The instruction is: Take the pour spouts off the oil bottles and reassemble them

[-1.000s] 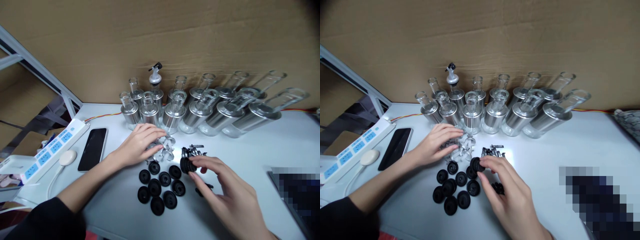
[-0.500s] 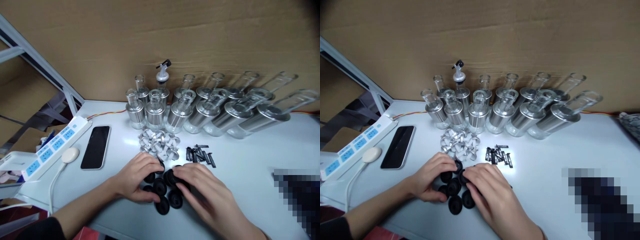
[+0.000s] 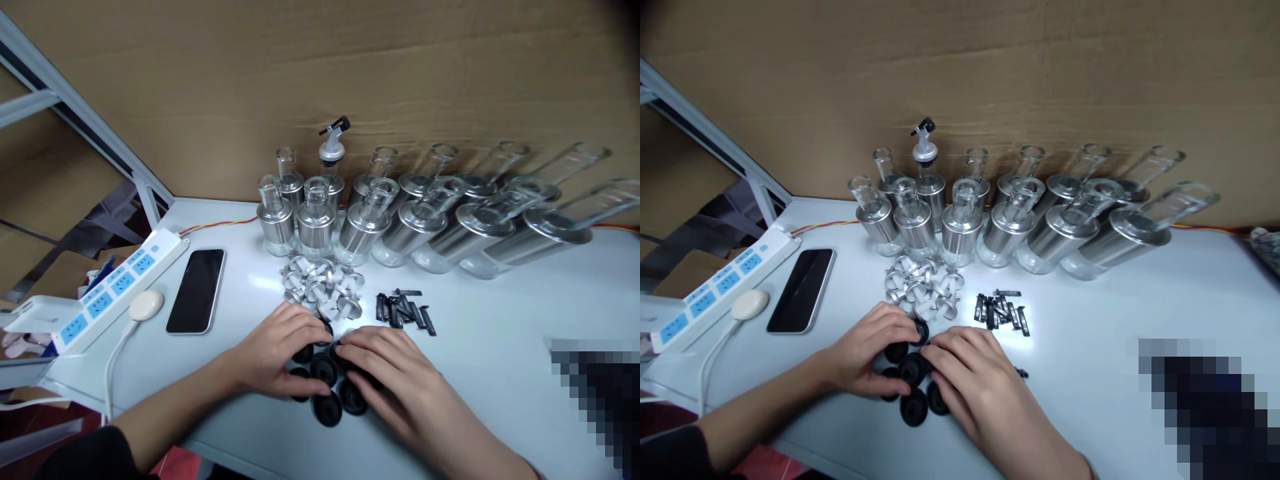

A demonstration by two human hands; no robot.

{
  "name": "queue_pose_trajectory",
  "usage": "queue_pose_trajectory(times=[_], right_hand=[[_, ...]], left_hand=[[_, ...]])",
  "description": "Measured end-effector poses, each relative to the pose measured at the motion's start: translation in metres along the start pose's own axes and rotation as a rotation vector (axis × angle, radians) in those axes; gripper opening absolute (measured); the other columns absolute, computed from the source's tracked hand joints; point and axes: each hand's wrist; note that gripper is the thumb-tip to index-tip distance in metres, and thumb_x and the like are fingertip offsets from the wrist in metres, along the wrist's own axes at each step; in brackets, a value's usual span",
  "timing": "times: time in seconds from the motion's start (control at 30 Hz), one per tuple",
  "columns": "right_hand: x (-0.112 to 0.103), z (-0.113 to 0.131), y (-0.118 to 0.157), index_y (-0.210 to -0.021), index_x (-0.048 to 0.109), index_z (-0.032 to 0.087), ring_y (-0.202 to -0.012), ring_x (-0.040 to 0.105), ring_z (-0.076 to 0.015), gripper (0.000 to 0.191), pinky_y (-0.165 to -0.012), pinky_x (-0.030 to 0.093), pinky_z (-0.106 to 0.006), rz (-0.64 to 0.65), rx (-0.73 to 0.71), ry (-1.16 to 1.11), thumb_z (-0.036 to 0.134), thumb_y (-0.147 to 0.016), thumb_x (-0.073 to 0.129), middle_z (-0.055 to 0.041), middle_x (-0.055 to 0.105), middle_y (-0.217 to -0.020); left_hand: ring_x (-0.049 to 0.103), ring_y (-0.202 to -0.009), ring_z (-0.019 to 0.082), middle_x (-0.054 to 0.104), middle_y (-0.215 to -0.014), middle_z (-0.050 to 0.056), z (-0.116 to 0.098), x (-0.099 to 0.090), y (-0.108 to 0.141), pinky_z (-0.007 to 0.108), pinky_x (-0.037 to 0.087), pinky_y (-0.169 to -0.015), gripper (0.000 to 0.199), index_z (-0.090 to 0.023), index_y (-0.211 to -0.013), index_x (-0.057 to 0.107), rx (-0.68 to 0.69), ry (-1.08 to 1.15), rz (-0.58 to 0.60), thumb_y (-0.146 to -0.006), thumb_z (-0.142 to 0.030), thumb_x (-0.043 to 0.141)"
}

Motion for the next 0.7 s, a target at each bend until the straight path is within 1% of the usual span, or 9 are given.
queue_pose_trajectory(times=[0.1, 0.17, 0.23, 0.37, 0.47, 0.57, 0.7], right_hand=[[-0.004, -0.002, 0.003, -0.117, 0.056, 0.021, -0.099, 0.060, -0.0217, 0.029, -0.082, 0.053, -0.037, -0.011, 0.006, 0.063, 0.022, -0.087, 0.054, -0.0091, 0.063, -0.109], [-0.006, -0.006, 0.006, -0.117, 0.056, 0.022, -0.096, 0.062, -0.0220, 0.030, -0.080, 0.055, -0.037, -0.040, 0.045, 0.097, 0.026, -0.087, 0.056, -0.0097, 0.062, -0.108], [-0.006, -0.009, 0.009, -0.114, 0.056, 0.022, -0.093, 0.063, -0.0213, 0.028, -0.077, 0.056, -0.035, -0.052, 0.107, 0.102, 0.027, -0.086, 0.056, -0.0093, 0.062, -0.105], [-0.002, -0.010, 0.012, -0.110, 0.058, 0.022, -0.089, 0.066, -0.0185, 0.023, -0.075, 0.057, -0.029, -0.031, 0.202, 0.042, 0.026, -0.089, 0.053, -0.0081, 0.061, -0.105], [0.002, -0.008, 0.012, -0.110, 0.057, 0.022, -0.091, 0.066, -0.0182, 0.022, -0.076, 0.057, -0.028, -0.043, 0.196, 0.009, 0.024, -0.089, 0.052, -0.0080, 0.060, -0.105], [0.002, -0.006, 0.011, -0.109, 0.056, 0.022, -0.089, 0.066, -0.0171, 0.021, -0.074, 0.058, -0.027, -0.057, 0.179, 0.003, 0.020, -0.089, 0.051, -0.0069, 0.060, -0.102], [0.000, -0.007, 0.011, -0.107, 0.057, 0.022, -0.086, 0.067, -0.0166, 0.020, -0.072, 0.058, -0.026, -0.060, 0.173, -0.003, 0.019, -0.088, 0.051, -0.0068, 0.060, -0.101]], left_hand=[[0.055, -0.091, 0.019, 0.062, -0.095, 0.009, 0.000, -0.001, -0.001, 0.032, 0.043, -0.082, 0.044, -0.013, -0.107, 0.052, 0.015, 0.000, -0.003, -0.083, -0.049, 0.060], [0.055, -0.090, 0.019, 0.062, -0.094, 0.009, 0.000, -0.001, -0.001, 0.032, 0.043, -0.082, 0.044, -0.013, -0.106, 0.053, 0.022, 0.001, -0.004, -0.081, -0.048, 0.062], [0.055, -0.090, 0.019, 0.063, -0.094, 0.010, 0.000, -0.001, -0.001, 0.032, 0.043, -0.081, 0.044, -0.012, -0.105, 0.053, 0.022, 0.002, -0.001, -0.080, -0.048, 0.063], [0.055, -0.089, 0.019, 0.063, -0.093, 0.009, 0.000, -0.001, 0.000, 0.032, 0.043, -0.080, 0.043, -0.013, -0.103, 0.054, 0.014, -0.001, 0.000, -0.080, -0.047, 0.064], [0.055, -0.088, 0.019, 0.063, -0.093, 0.009, 0.000, -0.001, 0.000, 0.032, 0.043, -0.080, 0.043, -0.014, -0.103, 0.053, 0.014, 0.002, -0.005, -0.080, -0.048, 0.063], [0.056, -0.087, 0.019, 0.063, -0.091, 0.009, 0.000, -0.001, 0.000, 0.032, 0.044, -0.079, 0.045, -0.014, -0.104, 0.053, 0.023, 0.003, -0.015, -0.079, -0.050, 0.063], [0.056, -0.087, 0.019, 0.063, -0.091, 0.009, 0.000, -0.002, -0.001, 0.032, 0.044, -0.080, 0.047, -0.013, -0.105, 0.053, 0.034, 0.009, -0.016, -0.076, -0.047, 0.068]])
Point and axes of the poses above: each hand's wrist, its own y-axis away from the middle knuckle, its own x-axis out of the palm, z = x × y
